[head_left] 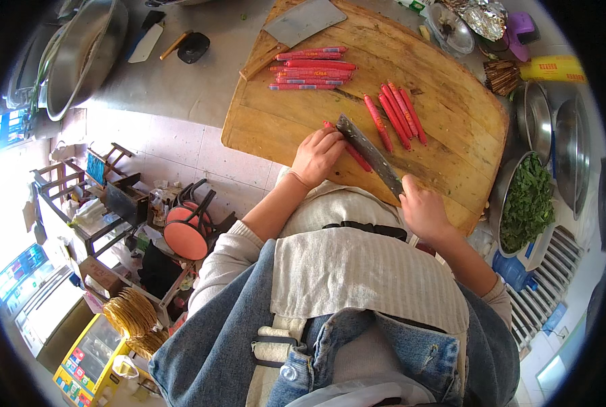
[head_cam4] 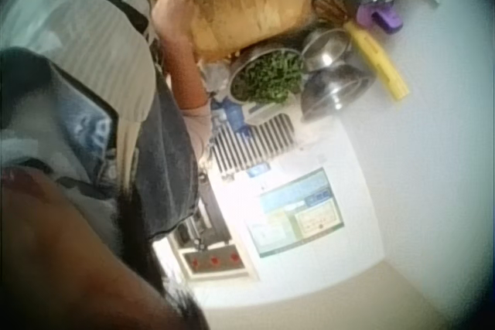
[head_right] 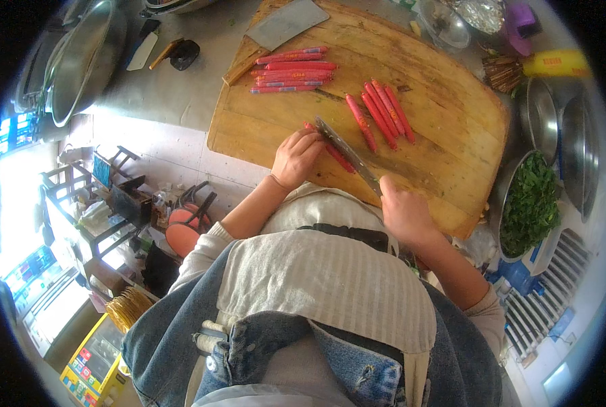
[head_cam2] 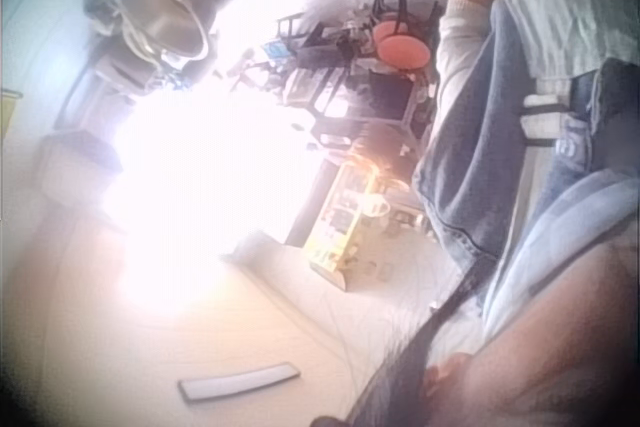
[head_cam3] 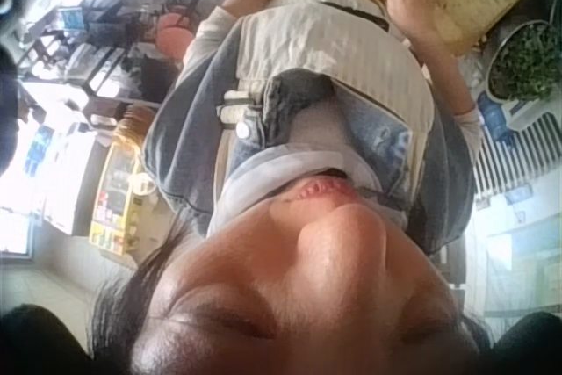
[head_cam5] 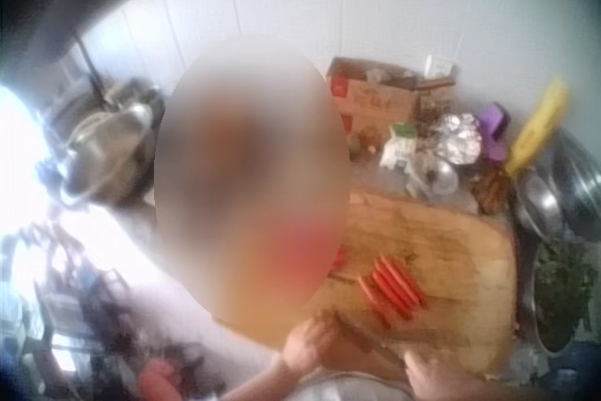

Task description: The person unpacks red sausages from a cardboard box and places them on a wooden cutting board. They then use a cleaver to slice the sausages into smaller pieces, arranging them in rows on the board.

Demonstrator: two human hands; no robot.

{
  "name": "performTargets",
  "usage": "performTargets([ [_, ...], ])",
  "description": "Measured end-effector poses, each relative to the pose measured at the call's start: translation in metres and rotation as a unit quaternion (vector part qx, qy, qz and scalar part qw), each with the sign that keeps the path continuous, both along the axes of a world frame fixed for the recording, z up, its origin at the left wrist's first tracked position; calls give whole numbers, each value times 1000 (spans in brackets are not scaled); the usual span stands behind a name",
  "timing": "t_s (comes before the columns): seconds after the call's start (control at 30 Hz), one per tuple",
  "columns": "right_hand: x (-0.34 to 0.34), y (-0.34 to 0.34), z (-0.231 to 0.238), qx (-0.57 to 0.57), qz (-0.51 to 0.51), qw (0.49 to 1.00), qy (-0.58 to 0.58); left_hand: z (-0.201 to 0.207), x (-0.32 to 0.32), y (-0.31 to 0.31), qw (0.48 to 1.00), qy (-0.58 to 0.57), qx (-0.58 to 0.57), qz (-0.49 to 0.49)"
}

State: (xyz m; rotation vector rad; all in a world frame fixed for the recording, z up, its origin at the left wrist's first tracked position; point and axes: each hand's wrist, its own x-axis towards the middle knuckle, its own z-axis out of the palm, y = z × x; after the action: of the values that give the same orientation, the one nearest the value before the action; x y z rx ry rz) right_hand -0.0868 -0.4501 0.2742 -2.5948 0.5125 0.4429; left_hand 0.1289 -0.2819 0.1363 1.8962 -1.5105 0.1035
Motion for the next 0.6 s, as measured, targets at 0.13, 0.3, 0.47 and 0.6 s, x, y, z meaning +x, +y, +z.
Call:
performTargets([
  [0.13,7,2,4,16,-2,1000,0,-2,2,0,1000,20,-2,-6],
  [0.3,19,4,7,7,13,1000,7,0,2,2,999,41,5,0],
  [0.47,24,3,13,5,30,999,9,0,5,0,998,62,-13,-5],
  [0.6,34,1,21,23,38,999,25,0,5,-1,997,70,-16,2],
])
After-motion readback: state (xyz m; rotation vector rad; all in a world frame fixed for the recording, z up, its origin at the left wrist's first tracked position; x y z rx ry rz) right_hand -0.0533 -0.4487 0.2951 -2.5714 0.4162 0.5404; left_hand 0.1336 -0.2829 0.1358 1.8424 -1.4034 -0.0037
